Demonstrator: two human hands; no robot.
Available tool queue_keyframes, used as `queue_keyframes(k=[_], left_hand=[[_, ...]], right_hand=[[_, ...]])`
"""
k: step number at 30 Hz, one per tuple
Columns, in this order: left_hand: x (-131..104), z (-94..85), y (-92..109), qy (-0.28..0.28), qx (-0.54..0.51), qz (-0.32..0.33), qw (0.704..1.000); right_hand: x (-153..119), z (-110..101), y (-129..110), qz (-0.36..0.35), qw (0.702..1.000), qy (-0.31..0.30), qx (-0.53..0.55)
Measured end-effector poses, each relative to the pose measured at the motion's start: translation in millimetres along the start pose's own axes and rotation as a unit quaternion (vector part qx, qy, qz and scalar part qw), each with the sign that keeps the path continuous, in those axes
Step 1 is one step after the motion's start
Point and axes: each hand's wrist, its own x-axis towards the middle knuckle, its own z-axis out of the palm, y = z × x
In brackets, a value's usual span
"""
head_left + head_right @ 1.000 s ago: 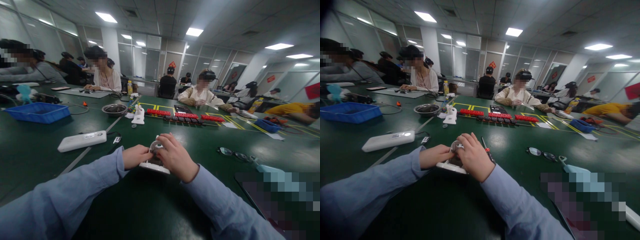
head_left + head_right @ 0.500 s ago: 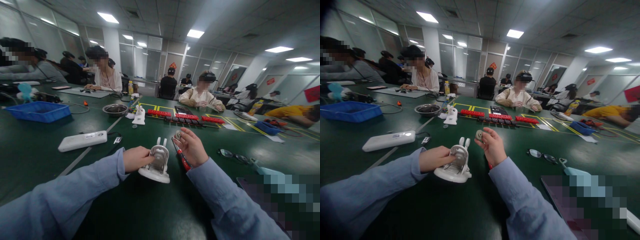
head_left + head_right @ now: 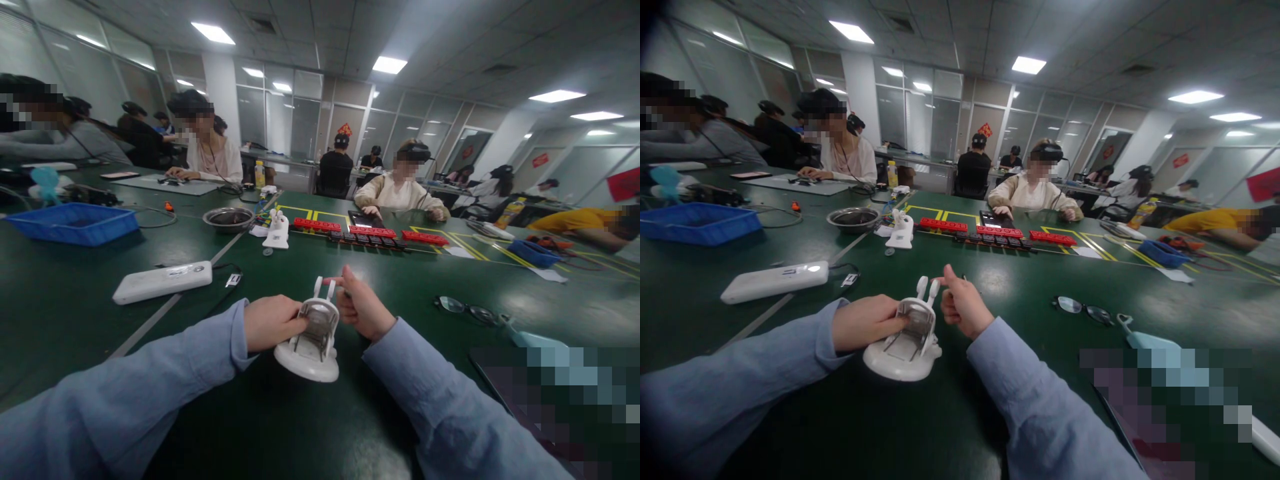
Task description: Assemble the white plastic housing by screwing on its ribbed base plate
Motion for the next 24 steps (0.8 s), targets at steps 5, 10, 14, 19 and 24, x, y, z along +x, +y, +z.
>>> queue_keyframes(k=[5, 10, 14, 19, 24], left_hand=[[-3.0, 1.5, 5.6, 0.011, 0.044, 0.017, 0.999], [-3.8, 1.1, 9.6, 0.010, 0.075, 0.024, 0.997], [-3.3, 1.2, 9.9, 0.005, 0.074, 0.029, 0.997], [-3.1, 2.2, 11.5, 0.014, 0.104, 0.024, 0.994], [-2.2, 3.5, 9.2, 0.017, 0.113, 0.037, 0.993]], right_hand=[[1.0, 6.6, 6.2, -0.089, 0.977, 0.011, -0.194], [1.5, 8.2, 7.8, -0.175, 0.954, 0.007, -0.244], [1.7, 7.9, 8.3, -0.192, 0.949, 0.011, -0.249], [1.5, 8.3, 8.3, -0.201, 0.949, 0.008, -0.244], [0.4, 7.6, 11.2, -0.178, 0.961, -0.001, -0.211]])
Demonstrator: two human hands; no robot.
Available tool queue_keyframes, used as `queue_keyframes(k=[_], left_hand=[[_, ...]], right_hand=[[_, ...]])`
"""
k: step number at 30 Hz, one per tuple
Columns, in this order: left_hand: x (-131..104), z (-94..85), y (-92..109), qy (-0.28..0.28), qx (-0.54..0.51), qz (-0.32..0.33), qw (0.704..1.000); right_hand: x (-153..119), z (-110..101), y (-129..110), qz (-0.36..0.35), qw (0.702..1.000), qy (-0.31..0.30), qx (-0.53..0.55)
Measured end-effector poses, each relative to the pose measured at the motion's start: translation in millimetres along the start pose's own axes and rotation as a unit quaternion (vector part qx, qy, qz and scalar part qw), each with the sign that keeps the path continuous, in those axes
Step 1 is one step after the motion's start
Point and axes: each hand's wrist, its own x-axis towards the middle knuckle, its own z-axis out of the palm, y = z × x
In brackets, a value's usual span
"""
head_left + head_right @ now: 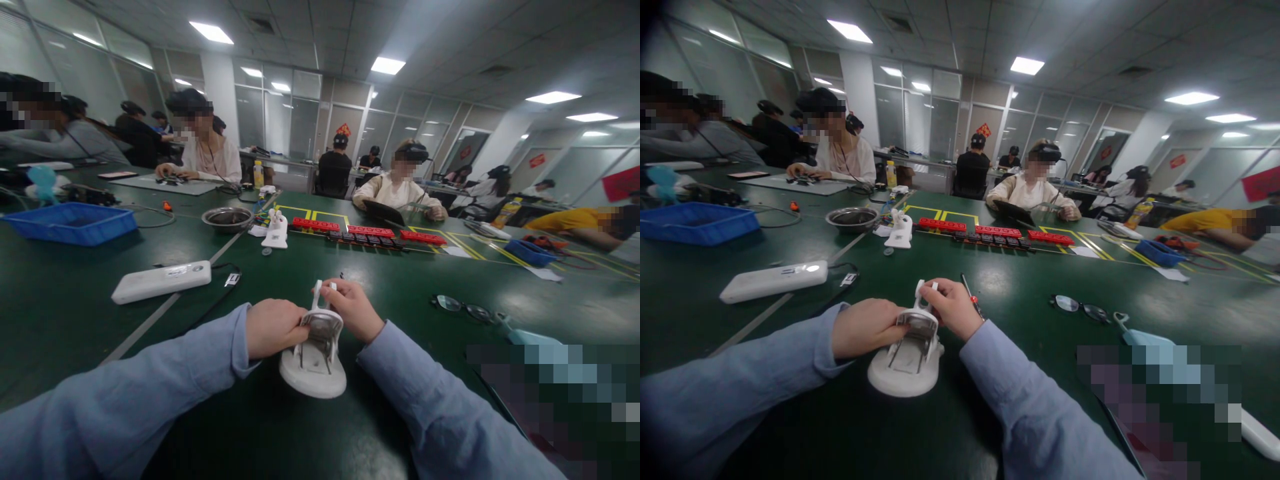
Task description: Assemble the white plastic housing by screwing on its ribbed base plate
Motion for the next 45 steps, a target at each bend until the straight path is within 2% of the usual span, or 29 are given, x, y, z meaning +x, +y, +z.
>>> queue_keyframes(k=[5, 9, 15, 21, 27, 34, 45], left_hand=[[-1.0, 1.7, -3.4, 0.012, 0.015, 0.008, 1.000], [-3.8, 0.2, 0.8, 0.028, 0.014, 0.017, 0.999], [-6.7, -2.1, 5.9, 0.023, 0.022, 0.030, 0.999], [-9.2, 2.0, 3.5, 0.021, 0.022, -0.004, 1.000], [-9.9, 6.1, 9.9, 0.041, 0.061, -0.024, 0.997], [-10.0, 0.5, 8.9, 0.017, 0.031, 0.013, 0.999], [-11.0, 1.9, 9.2, 0.024, 0.060, -0.004, 0.998]], right_hand=[[-1.7, 1.7, 0.3, 0.031, 0.999, -0.009, 0.013], [-1.7, 2.4, -5.8, 0.013, 0.998, -0.010, -0.065], [-5.2, 5.7, -13.6, -0.012, 0.985, -0.009, -0.172], [-6.8, 6.6, -13.5, -0.010, 0.978, -0.015, -0.207], [-7.2, 6.2, -13.9, -0.035, 0.954, 0.014, -0.297], [-8.7, 2.9, -12.8, -0.030, 0.984, -0.054, -0.168], [-11.1, 6.6, -10.5, -0.003, 0.989, -0.043, -0.143]])
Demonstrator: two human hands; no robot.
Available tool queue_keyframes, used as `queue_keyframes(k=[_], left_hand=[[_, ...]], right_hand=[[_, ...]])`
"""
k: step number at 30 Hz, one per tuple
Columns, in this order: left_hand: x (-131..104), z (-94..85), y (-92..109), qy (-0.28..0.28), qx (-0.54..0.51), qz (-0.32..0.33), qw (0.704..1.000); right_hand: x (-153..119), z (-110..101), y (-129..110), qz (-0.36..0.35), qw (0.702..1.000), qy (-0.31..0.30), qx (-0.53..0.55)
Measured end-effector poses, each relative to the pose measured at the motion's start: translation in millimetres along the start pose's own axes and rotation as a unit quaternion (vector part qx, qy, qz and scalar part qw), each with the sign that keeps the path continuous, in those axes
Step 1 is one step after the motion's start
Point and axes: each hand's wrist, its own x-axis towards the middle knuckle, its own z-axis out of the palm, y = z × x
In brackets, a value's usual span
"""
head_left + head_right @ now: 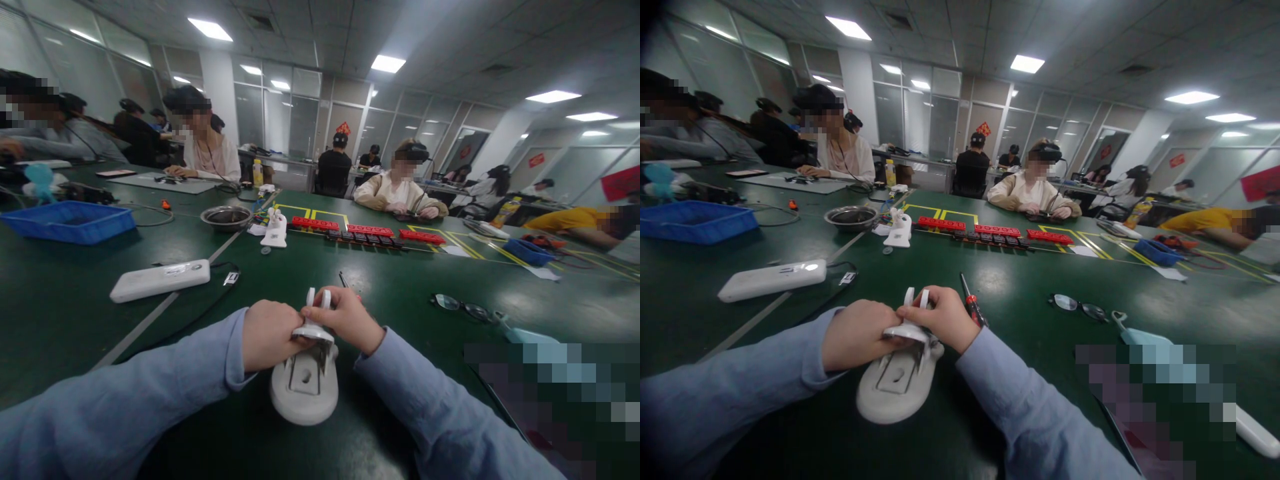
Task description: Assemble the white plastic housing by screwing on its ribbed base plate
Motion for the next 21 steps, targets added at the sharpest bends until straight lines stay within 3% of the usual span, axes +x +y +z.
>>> queue_keyframes(k=[7, 10, 14, 17, 21], left_hand=[[-0.4, 1.4, -0.8, 0.008, 0.008, 0.005, 1.000], [0.2, -1.6, -2.7, 0.007, -0.030, -0.007, 0.999], [2.5, -4.0, -6.7, -0.005, -0.097, -0.048, 0.994], [6.2, -2.9, -10.2, -0.025, -0.131, -0.115, 0.984], [12.2, 0.6, -17.9, -0.045, -0.210, -0.131, 0.968]], right_hand=[[-1.3, 0.0, -0.2, -0.013, 0.999, 0.005, -0.046], [-0.3, -8.2, -4.1, -0.035, 0.996, 0.069, -0.049], [-3.0, -25.1, -13.8, -0.026, 0.979, 0.173, 0.108], [-7.9, -30.4, -21.4, -0.038, 0.981, 0.138, 0.133], [-12.1, -24.0, -27.8, -0.088, 0.994, 0.059, -0.026]])
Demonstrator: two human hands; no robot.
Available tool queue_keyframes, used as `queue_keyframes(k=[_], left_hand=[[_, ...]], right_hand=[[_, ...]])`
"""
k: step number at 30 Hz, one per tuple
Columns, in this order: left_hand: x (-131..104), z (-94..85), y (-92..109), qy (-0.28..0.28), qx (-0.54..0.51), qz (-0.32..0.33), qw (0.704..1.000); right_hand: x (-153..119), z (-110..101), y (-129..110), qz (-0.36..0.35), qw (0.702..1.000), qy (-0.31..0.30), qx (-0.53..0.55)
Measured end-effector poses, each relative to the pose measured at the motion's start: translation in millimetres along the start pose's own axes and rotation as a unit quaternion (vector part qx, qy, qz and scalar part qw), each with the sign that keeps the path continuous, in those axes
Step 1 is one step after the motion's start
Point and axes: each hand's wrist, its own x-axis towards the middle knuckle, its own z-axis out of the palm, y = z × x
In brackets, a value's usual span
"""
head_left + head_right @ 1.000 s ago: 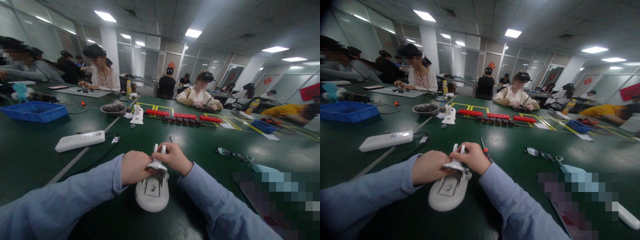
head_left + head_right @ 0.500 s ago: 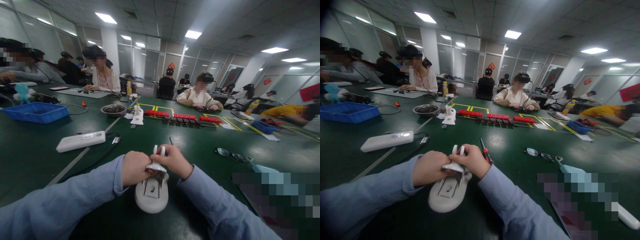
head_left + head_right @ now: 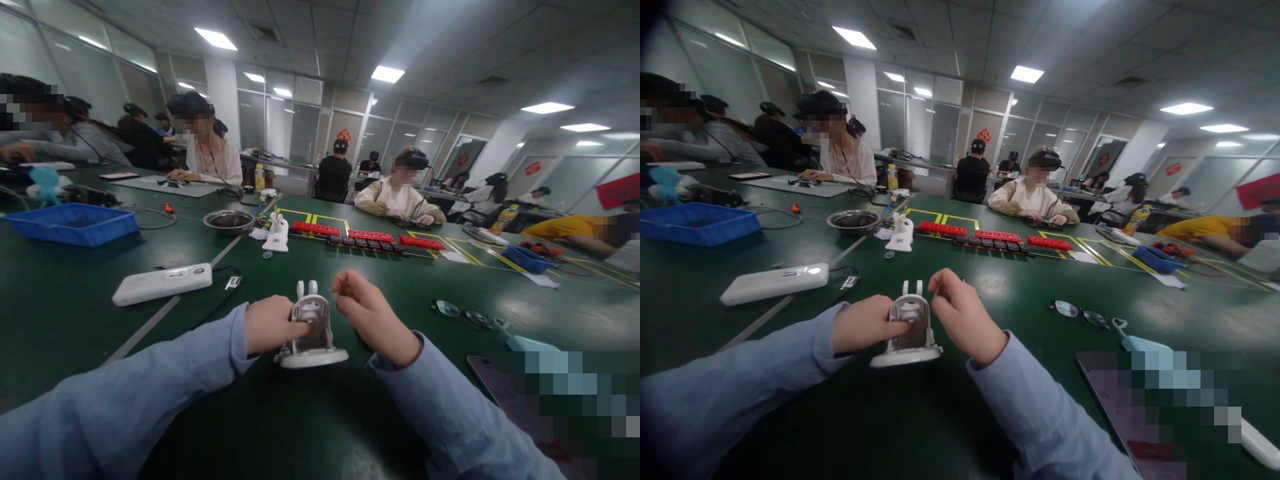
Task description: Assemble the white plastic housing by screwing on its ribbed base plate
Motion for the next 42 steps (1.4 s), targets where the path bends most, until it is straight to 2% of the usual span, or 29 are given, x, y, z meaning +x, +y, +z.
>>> queue_keyframes(k=[2, 5, 7, 11, 16, 20, 25, 31, 38, 40, 42], left_hand=[[3.8, -0.6, -4.7, -0.029, -0.054, 0.008, 0.998], [8.6, -1.5, -11.5, -0.079, -0.133, 0.021, 0.988], [10.9, -1.8, -14.8, -0.092, -0.168, 0.027, 0.981], [11.9, -3.2, -17.2, -0.086, -0.177, 0.048, 0.979], [7.0, -5.6, -13.8, -0.073, -0.128, 0.086, 0.985], [2.7, -4.2, -8.8, -0.025, -0.057, 0.062, 0.996], [-1.0, -3.4, -4.5, 0.006, 0.021, 0.038, 0.999], [-5.0, -5.3, 2.1, 0.008, 0.072, 0.036, 0.997], [-7.7, -7.9, 8.8, 0.023, 0.094, 0.026, 0.995], [-7.6, -8.5, 7.0, 0.014, 0.081, 0.024, 0.996], [-4.6, -6.2, 2.8, -0.036, 0.031, 0.032, 0.998]], right_hand=[[-0.3, 3.3, -1.0, -0.031, 0.996, -0.023, -0.077], [-0.1, 4.3, -0.4, -0.039, 0.990, -0.038, -0.131], [-0.3, 3.2, 0.0, -0.044, 0.983, -0.048, -0.170], [-1.7, 3.0, -0.7, -0.090, 0.956, -0.072, -0.270], [-2.6, 8.5, 0.3, -0.180, 0.902, -0.051, -0.389], [-3.1, 12.6, 7.7, -0.220, 0.901, -0.058, -0.369], [-5.7, 16.3, 10.6, -0.175, 0.922, -0.057, -0.340], [-8.8, 19.0, 2.8, -0.133, 0.947, -0.054, -0.286], [-10.9, 22.1, -1.0, -0.005, 0.957, -0.049, -0.287], [-9.2, 19.5, -1.1, 0.012, 0.965, -0.052, -0.256], [-5.3, 15.8, 3.1, 0.052, 0.976, -0.092, -0.190]])
